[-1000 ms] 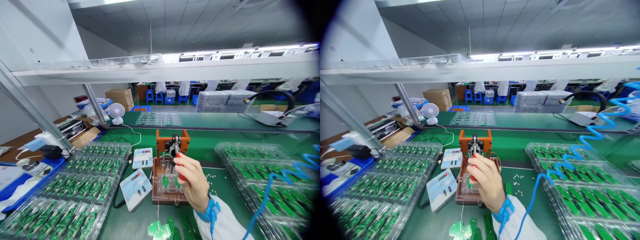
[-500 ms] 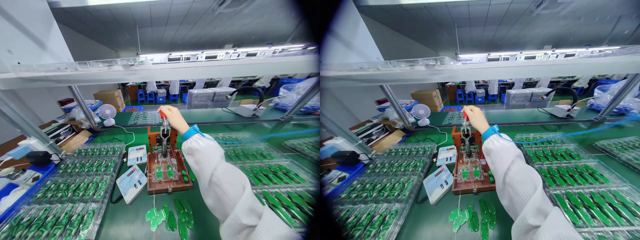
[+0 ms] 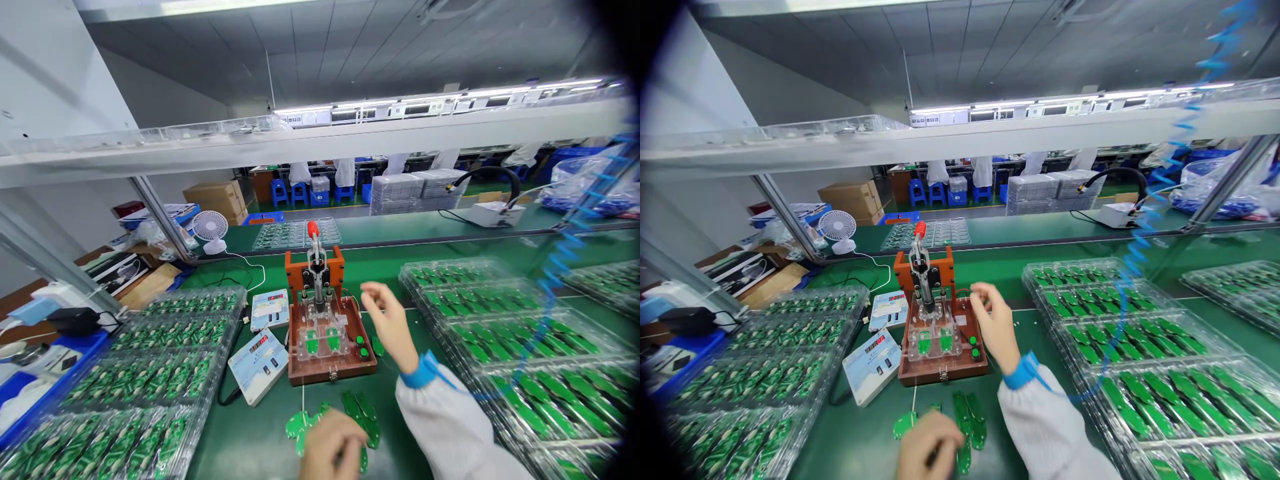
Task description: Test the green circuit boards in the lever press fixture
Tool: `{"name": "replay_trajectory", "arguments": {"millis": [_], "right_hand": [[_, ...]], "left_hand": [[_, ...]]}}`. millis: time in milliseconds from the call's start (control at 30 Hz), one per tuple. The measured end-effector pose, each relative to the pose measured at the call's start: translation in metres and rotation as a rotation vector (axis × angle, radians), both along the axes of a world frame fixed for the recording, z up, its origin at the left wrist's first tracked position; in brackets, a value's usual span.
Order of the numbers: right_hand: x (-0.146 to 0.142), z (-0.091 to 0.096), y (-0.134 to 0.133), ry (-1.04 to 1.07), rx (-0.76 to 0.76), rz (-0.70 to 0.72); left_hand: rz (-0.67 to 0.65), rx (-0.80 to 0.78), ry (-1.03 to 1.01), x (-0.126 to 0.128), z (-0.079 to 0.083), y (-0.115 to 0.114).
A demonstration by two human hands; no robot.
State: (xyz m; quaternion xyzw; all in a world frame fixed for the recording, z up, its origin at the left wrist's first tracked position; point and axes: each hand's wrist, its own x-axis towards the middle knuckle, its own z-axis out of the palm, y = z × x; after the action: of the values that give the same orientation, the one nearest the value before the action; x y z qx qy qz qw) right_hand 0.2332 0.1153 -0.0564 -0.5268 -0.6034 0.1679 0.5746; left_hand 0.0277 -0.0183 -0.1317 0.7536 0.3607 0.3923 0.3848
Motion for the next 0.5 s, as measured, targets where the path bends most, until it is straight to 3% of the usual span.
{"name": "replay_trajectory", "arguments": {"millis": [100, 133, 200, 300, 500], "right_hand": [[-0.009, -0.051, -0.032, -0.089, -0.056, 0.052], [-0.015, -0.061, -0.038, -0.119, -0.064, 0.066], [-0.027, -0.072, -0.042, -0.175, -0.075, 0.071], [-0.039, -0.071, -0.038, -0.240, -0.099, 0.070], [-0.041, -0.057, -0.024, -0.223, -0.174, 0.160]], "left_hand": [[0.442, 0.063, 0.042, -0.027, -0.001, 0.043], [0.509, 0.089, 0.091, -0.035, 0.001, 0.057], [0.552, 0.145, 0.194, -0.045, 0.006, 0.082], [0.535, 0.231, 0.315, -0.043, 0.009, 0.106], [0.529, 0.311, 0.393, -0.030, 0.004, 0.119]]}}
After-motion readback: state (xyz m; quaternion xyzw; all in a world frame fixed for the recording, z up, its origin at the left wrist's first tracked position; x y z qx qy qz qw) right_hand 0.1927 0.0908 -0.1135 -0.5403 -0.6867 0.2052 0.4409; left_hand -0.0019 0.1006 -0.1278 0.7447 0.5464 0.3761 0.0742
